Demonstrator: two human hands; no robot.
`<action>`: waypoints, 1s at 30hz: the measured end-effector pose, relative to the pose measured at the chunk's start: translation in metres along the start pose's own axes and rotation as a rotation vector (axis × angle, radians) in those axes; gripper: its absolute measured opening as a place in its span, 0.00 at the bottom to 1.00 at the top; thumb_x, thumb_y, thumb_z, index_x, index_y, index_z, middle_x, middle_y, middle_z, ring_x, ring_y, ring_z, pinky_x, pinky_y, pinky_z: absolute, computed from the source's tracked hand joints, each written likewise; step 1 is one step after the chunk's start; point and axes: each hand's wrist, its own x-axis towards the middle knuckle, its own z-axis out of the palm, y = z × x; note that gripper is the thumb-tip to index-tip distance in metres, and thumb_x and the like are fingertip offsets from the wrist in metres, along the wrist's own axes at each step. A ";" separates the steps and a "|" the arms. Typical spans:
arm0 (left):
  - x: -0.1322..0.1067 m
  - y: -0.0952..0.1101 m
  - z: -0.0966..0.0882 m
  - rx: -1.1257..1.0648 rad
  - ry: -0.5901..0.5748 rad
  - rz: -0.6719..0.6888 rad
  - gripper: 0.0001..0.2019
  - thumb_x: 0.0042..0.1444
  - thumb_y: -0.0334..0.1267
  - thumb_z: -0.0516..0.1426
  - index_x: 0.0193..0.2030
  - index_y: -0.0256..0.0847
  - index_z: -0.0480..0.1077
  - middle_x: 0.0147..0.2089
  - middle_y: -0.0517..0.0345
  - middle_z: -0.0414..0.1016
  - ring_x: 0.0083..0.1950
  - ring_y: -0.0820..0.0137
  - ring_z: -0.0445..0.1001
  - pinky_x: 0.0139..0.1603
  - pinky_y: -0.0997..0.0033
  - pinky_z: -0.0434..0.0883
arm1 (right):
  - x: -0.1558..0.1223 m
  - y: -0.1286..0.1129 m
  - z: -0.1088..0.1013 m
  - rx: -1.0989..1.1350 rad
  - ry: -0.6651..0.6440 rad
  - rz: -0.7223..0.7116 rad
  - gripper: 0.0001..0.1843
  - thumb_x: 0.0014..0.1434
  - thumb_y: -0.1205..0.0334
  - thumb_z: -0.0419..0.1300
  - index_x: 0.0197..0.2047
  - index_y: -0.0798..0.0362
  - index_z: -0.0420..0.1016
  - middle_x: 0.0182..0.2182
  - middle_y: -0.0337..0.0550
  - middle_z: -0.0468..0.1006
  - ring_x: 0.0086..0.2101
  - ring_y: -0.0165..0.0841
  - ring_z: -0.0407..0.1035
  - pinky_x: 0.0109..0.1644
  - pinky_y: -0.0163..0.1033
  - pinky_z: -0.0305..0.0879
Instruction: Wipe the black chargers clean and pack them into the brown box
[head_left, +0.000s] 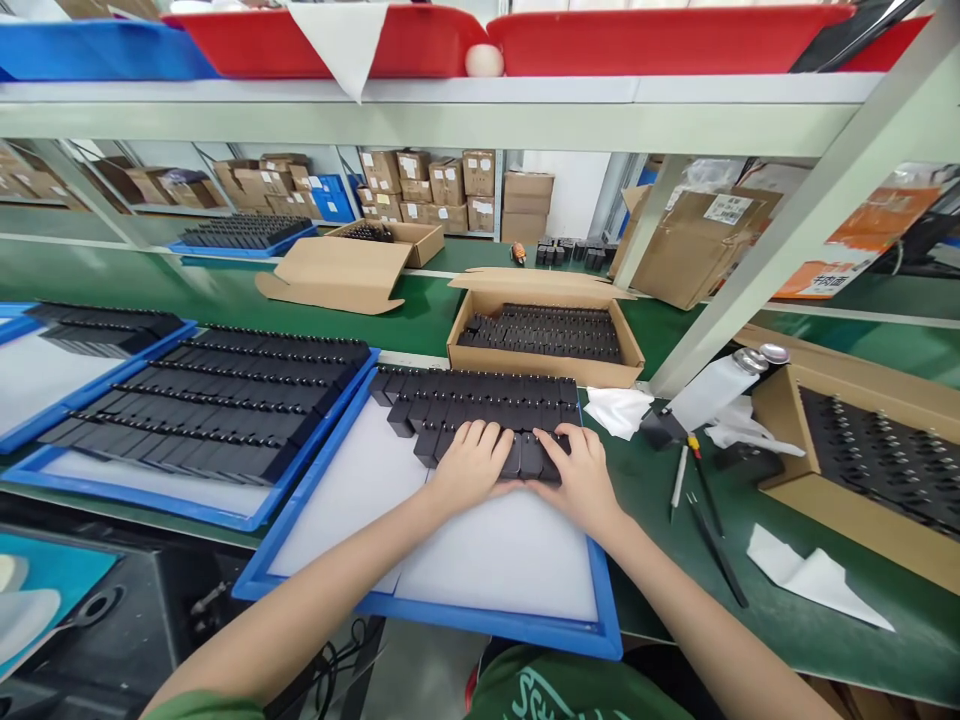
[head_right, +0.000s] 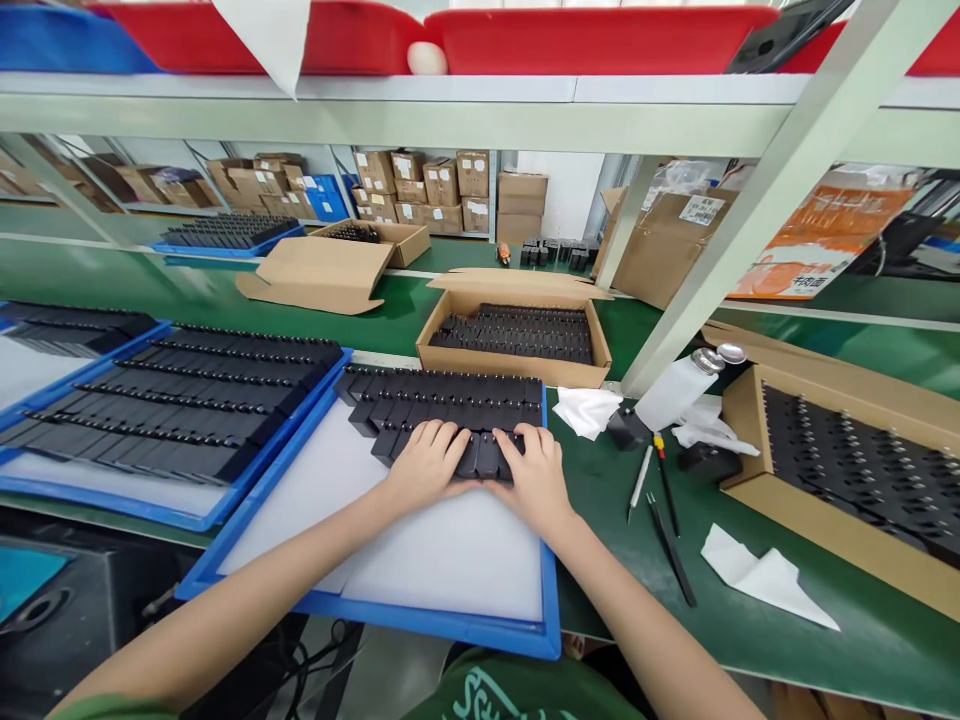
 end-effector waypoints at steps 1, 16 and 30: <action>0.002 -0.001 -0.002 -0.010 -0.014 0.003 0.34 0.56 0.62 0.58 0.55 0.30 0.70 0.47 0.39 0.72 0.46 0.52 0.70 0.49 0.54 0.68 | 0.001 0.000 -0.002 0.006 -0.007 0.002 0.33 0.53 0.51 0.68 0.60 0.52 0.71 0.52 0.57 0.67 0.52 0.51 0.60 0.51 0.54 0.65; -0.003 -0.006 0.010 -0.030 0.048 0.064 0.32 0.57 0.64 0.54 0.50 0.33 0.72 0.43 0.40 0.73 0.43 0.53 0.70 0.47 0.54 0.67 | 0.011 0.014 -0.009 -0.043 -0.101 -0.174 0.34 0.51 0.40 0.67 0.54 0.53 0.72 0.49 0.55 0.71 0.47 0.47 0.62 0.44 0.47 0.66; 0.000 -0.016 0.018 0.066 0.292 0.178 0.27 0.52 0.60 0.61 0.45 0.37 0.66 0.39 0.41 0.74 0.37 0.53 0.73 0.37 0.57 0.66 | 0.008 0.007 -0.016 -0.094 -0.125 -0.237 0.31 0.64 0.41 0.55 0.62 0.52 0.61 0.49 0.53 0.68 0.47 0.46 0.59 0.42 0.45 0.59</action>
